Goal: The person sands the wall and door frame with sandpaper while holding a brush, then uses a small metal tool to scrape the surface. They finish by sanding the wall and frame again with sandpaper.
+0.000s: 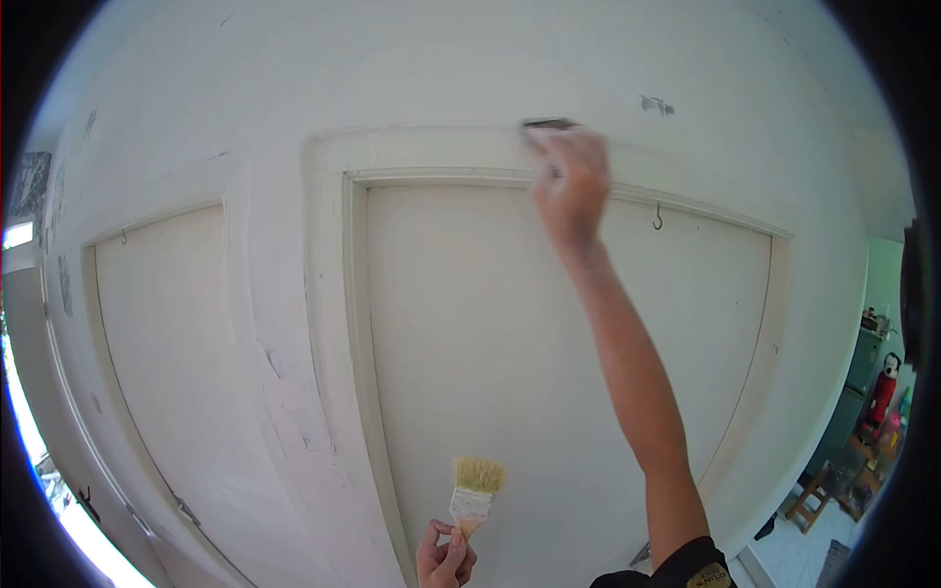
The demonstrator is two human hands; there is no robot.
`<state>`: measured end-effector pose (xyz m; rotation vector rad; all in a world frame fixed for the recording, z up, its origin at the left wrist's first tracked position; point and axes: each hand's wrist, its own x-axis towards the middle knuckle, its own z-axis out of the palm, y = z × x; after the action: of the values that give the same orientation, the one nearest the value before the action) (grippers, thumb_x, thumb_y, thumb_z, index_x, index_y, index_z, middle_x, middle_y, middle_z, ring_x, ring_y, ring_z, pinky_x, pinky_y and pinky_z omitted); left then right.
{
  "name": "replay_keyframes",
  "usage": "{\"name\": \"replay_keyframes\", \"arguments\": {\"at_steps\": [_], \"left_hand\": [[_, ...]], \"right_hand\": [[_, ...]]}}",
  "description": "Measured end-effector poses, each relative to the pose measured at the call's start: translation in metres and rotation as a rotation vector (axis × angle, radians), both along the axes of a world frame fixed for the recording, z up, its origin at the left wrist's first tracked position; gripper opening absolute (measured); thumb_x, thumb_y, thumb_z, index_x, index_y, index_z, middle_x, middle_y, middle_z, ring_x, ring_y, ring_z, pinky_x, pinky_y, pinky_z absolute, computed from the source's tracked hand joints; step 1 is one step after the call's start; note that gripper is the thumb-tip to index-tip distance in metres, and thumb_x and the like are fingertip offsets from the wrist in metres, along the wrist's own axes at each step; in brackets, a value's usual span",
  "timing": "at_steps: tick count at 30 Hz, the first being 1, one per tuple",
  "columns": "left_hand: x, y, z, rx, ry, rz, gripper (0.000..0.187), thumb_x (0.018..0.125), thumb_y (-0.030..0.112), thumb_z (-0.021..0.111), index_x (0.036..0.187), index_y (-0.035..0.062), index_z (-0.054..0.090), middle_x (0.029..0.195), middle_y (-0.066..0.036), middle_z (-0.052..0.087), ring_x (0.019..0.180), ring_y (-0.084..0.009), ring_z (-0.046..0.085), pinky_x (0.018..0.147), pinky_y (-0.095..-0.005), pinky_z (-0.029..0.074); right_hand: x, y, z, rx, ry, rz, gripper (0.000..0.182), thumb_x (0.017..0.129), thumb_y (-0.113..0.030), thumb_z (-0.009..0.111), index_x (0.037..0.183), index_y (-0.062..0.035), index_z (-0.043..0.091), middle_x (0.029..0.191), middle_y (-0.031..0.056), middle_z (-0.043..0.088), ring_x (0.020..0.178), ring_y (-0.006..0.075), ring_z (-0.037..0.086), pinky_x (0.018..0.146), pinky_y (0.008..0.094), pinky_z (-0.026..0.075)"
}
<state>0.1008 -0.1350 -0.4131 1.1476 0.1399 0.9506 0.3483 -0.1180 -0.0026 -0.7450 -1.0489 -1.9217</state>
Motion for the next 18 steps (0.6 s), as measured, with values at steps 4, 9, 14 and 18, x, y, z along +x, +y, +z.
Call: {"name": "replay_keyframes", "arguments": {"at_steps": [4,9,14,18], "left_hand": [[0.013,0.004,-0.010,0.011,-0.028,-0.052,0.008,0.109,0.022,0.050,0.111,0.0145,0.049,0.061,0.006,0.040,0.044,-0.0033,0.028,0.039,-0.0202,0.022],[0.003,0.007,-0.004,-0.017,0.048,-0.027,0.008,0.110,0.022,0.048,0.109,0.0145,0.050,0.061,0.006,0.041,0.045,-0.0031,0.028,0.039,-0.0205,0.022],[0.009,0.010,-0.014,-0.042,0.085,0.005,0.011,0.109,0.025,0.050,0.108,0.0145,0.051,0.061,0.006,0.042,0.045,-0.0029,0.028,0.040,-0.0205,0.022],[0.022,0.014,-0.036,0.083,0.037,-0.048,0.014,0.109,0.028,0.051,0.105,0.0150,0.050,0.061,0.007,0.042,0.046,-0.0031,0.029,0.041,-0.0207,0.023]], "right_hand": [[-0.038,0.032,0.000,-0.200,-0.091,0.053,0.033,0.069,0.006,0.060,0.096,-0.0092,0.072,0.096,0.0089,0.068,0.103,0.0300,0.062,0.091,0.0415,0.051],[0.017,-0.023,0.004,-0.059,-0.039,0.052,0.036,0.069,0.009,0.058,0.097,-0.0095,0.072,0.099,0.0101,0.068,0.102,0.0323,0.063,0.088,0.0432,0.053],[0.062,-0.073,-0.003,0.129,0.051,-0.003,0.042,0.071,0.012,0.059,0.102,-0.0096,0.075,0.095,0.0082,0.071,0.098,0.0309,0.065,0.087,0.0403,0.052],[0.029,-0.033,-0.008,0.067,0.030,0.051,0.037,0.071,0.009,0.062,0.100,-0.0102,0.076,0.093,0.0073,0.071,0.095,0.0293,0.065,0.085,0.0391,0.053]]}}
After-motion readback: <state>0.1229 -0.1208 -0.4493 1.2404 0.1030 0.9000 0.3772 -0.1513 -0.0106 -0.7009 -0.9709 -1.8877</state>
